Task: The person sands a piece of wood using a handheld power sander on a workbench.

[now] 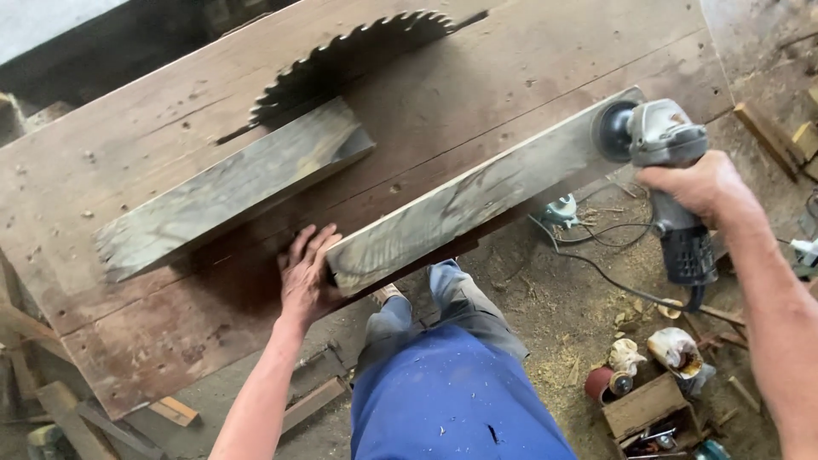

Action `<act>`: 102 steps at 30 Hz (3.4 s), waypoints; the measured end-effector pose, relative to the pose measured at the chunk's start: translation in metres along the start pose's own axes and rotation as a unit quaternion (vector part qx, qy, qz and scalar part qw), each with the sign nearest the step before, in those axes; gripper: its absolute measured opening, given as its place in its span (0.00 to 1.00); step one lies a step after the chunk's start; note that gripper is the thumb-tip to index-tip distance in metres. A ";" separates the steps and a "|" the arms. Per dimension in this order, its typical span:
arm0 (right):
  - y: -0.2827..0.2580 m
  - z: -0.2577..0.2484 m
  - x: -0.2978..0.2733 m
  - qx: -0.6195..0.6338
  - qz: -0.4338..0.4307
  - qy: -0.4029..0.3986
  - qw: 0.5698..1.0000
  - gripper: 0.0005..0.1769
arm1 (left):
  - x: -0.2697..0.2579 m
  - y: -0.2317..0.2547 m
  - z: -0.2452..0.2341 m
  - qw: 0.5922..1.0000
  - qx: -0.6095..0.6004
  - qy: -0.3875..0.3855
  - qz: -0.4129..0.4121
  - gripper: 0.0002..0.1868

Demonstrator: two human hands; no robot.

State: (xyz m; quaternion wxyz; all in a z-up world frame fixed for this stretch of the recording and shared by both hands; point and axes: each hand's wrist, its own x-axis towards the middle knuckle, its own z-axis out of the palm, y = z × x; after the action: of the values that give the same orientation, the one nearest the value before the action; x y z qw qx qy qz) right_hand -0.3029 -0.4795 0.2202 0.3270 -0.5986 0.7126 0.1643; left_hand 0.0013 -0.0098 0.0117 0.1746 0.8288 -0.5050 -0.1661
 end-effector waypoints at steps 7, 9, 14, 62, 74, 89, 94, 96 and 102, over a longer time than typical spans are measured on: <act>-0.007 -0.011 0.012 -0.001 -0.025 -0.017 1.000 0.23 | 0.001 0.010 -0.001 0.999 0.015 0.043 -0.005 0.39; -0.022 0.001 -0.016 0.002 -0.026 -0.016 1.000 0.23 | 0.003 0.010 -0.002 0.999 0.015 0.046 -0.005 0.39; -0.076 0.057 -0.118 -0.042 -0.011 -0.104 0.994 0.22 | 0.002 0.011 -0.006 0.999 0.003 0.040 -0.012 0.45; -0.055 0.223 -0.196 -0.267 -0.212 -0.099 0.935 0.51 | -0.005 0.002 -0.001 0.998 0.054 0.024 -0.002 0.58; 0.005 0.078 -0.063 -0.002 -0.116 0.043 0.992 0.31 | 0.003 0.007 0.003 0.996 0.029 0.087 -0.001 0.58; -0.011 -0.014 0.007 -0.004 0.014 0.017 1.000 0.16 | 0.006 0.004 0.004 0.996 -0.006 0.085 0.015 0.36; -0.042 0.028 -0.040 -0.014 0.022 -0.035 0.999 0.21 | 0.009 0.005 0.004 0.995 0.003 0.097 0.015 0.38; -0.042 0.061 -0.052 -0.033 -0.017 -0.046 0.998 0.22 | 0.009 0.006 0.002 0.994 0.013 0.109 0.015 0.44; -0.093 0.139 -0.149 -0.154 -0.141 -0.046 0.977 0.40 | 0.005 0.006 -0.003 0.996 -0.040 0.073 -0.022 0.55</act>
State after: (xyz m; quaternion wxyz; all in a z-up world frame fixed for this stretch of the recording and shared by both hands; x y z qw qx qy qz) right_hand -0.1661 -0.3025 0.2316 0.2832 -0.7282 0.5712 0.2517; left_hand 0.0004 -0.0166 0.0169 0.2408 0.8417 -0.4657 -0.1290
